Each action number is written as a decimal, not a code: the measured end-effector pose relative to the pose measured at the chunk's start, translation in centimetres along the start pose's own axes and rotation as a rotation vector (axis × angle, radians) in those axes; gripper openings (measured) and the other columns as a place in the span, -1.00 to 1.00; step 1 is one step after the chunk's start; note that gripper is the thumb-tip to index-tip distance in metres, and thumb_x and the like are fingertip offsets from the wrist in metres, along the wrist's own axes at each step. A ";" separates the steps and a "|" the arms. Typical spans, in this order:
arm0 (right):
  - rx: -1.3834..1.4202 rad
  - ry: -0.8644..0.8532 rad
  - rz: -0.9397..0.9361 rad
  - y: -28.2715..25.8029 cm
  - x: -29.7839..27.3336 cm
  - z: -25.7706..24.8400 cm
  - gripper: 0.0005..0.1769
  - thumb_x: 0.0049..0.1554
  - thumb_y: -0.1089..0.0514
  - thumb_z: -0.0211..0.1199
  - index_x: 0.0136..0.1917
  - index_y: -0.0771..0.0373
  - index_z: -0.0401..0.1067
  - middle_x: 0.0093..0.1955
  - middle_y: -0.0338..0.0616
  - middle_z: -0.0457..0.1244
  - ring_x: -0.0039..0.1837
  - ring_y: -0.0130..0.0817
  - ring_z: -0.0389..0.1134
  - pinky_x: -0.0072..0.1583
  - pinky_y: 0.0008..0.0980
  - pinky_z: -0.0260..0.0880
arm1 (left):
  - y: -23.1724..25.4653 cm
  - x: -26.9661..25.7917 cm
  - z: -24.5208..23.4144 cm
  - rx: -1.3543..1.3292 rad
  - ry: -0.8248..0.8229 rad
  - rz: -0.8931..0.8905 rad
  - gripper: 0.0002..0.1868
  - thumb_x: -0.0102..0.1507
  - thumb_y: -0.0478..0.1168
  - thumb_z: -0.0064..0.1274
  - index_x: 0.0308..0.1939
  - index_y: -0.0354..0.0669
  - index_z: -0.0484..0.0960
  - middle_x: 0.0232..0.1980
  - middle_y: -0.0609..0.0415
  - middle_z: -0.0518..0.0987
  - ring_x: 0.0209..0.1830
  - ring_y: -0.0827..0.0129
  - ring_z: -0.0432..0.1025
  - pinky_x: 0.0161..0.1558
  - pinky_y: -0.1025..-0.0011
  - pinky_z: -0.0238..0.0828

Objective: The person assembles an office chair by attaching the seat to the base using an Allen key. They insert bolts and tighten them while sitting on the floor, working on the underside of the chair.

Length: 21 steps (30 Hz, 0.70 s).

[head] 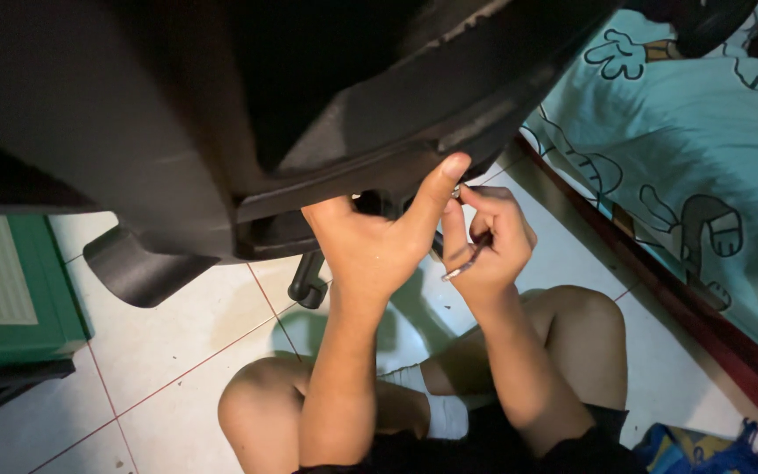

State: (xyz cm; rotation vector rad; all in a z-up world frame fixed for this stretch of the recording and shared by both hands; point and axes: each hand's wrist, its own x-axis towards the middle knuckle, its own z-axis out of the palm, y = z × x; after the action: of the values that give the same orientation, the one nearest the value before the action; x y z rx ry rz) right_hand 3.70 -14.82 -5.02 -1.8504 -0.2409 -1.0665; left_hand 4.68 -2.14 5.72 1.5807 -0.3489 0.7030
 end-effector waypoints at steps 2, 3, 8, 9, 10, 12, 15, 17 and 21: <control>0.002 -0.022 0.023 -0.2 0.1 -0.4 -0.76 0.17 0.38 0.42 0.08 0.36 0.42 -0.22 -0.21 0.28 -0.36 -0.60 0.01 -0.25 -0.52 -0.01 | 0.0 -0.1 0.2 -0.011 -0.002 -0.005 -0.77 0.25 -0.28 0.45 -0.19 -0.29 0.68 -0.25 0.12 0.70 -0.30 0.48 0.59 -0.13 0.57 0.53; 0.000 -0.034 0.015 -0.2 0.3 -0.4 -0.74 0.16 0.36 0.43 0.08 0.36 0.41 -0.21 -0.20 0.29 -0.36 -0.59 0.01 -0.26 -0.52 -0.01 | 0.0 0.0 0.3 -0.011 0.000 0.001 -0.77 0.25 -0.28 0.45 -0.18 -0.29 0.68 -0.24 0.12 0.70 -0.29 0.48 0.60 -0.13 0.57 0.53; -0.038 -0.094 0.009 -0.3 0.9 -0.9 -0.74 0.18 0.35 0.46 0.06 0.34 0.41 -0.28 -0.19 0.24 -0.37 -0.55 0.02 -0.27 -0.48 0.01 | 0.1 0.1 0.5 0.006 0.028 -0.003 -0.73 0.25 -0.26 0.46 -0.15 -0.30 0.66 -0.21 0.11 0.69 -0.27 0.48 0.59 -0.11 0.56 0.55; -0.046 -0.117 0.026 -0.2 0.9 -1.0 -0.74 0.19 0.35 0.46 0.06 0.34 0.40 -0.29 -0.18 0.23 -0.37 -0.55 0.03 -0.27 -0.47 0.03 | 0.1 0.1 0.5 0.010 0.033 -0.011 -0.72 0.25 -0.26 0.47 -0.14 -0.30 0.66 -0.21 0.11 0.69 -0.27 0.48 0.59 -0.11 0.56 0.55; -0.054 -0.141 0.043 -0.1 0.9 -1.1 -0.75 0.20 0.36 0.45 0.06 0.34 0.39 -0.29 -0.16 0.23 -0.37 -0.55 0.04 -0.27 -0.46 0.05 | 0.1 0.1 0.5 0.020 0.039 -0.013 -0.71 0.25 -0.25 0.47 -0.13 -0.30 0.65 -0.20 0.10 0.69 -0.27 0.48 0.59 -0.11 0.56 0.55; -0.074 -0.145 0.026 0.2 1.3 -1.1 -0.76 0.20 0.36 0.44 0.03 0.34 0.39 -0.24 -0.09 0.30 -0.39 -0.51 0.11 -0.30 -0.44 0.12 | 0.1 0.4 0.7 0.023 0.039 -0.021 -0.70 0.25 -0.25 0.47 -0.12 -0.31 0.66 -0.20 0.10 0.70 -0.27 0.48 0.59 -0.12 0.56 0.55; -0.140 -0.145 -0.038 0.3 1.4 -1.1 -0.81 0.23 0.32 0.40 0.02 0.32 0.38 -0.23 -0.05 0.32 -0.36 -0.32 0.24 -0.27 -0.33 0.23 | 0.2 0.3 0.6 0.019 0.033 -0.060 -0.71 0.25 -0.24 0.47 -0.12 -0.30 0.67 -0.22 0.10 0.71 -0.30 0.48 0.59 -0.16 0.56 0.55; -0.192 -0.153 -0.069 0.2 1.5 -1.2 -0.85 0.28 0.29 0.35 0.03 0.30 0.39 -0.24 -0.03 0.31 -0.30 -0.14 0.31 -0.21 -0.24 0.28 | 0.4 0.3 0.8 0.033 0.045 -0.077 -0.69 0.23 -0.24 0.47 -0.09 -0.28 0.68 -0.22 0.10 0.71 -0.31 0.48 0.60 -0.16 0.55 0.56; -0.236 -0.150 -0.067 0.0 2.3 -1.1 -0.95 0.33 0.28 0.25 0.01 0.27 0.40 -0.25 0.03 0.27 -0.23 0.09 0.33 -0.16 -0.12 0.30 | 0.8 0.4 1.0 0.095 0.012 0.037 -0.76 0.25 -0.24 0.48 -0.18 -0.27 0.71 -0.25 0.11 0.71 -0.31 0.48 0.62 -0.15 0.57 0.55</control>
State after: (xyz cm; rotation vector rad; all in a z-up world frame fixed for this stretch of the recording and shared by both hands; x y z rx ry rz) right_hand 4.43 -16.35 -3.05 -2.1513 -0.2757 -1.0387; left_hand 4.77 -3.17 6.61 1.6622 -0.3413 0.7673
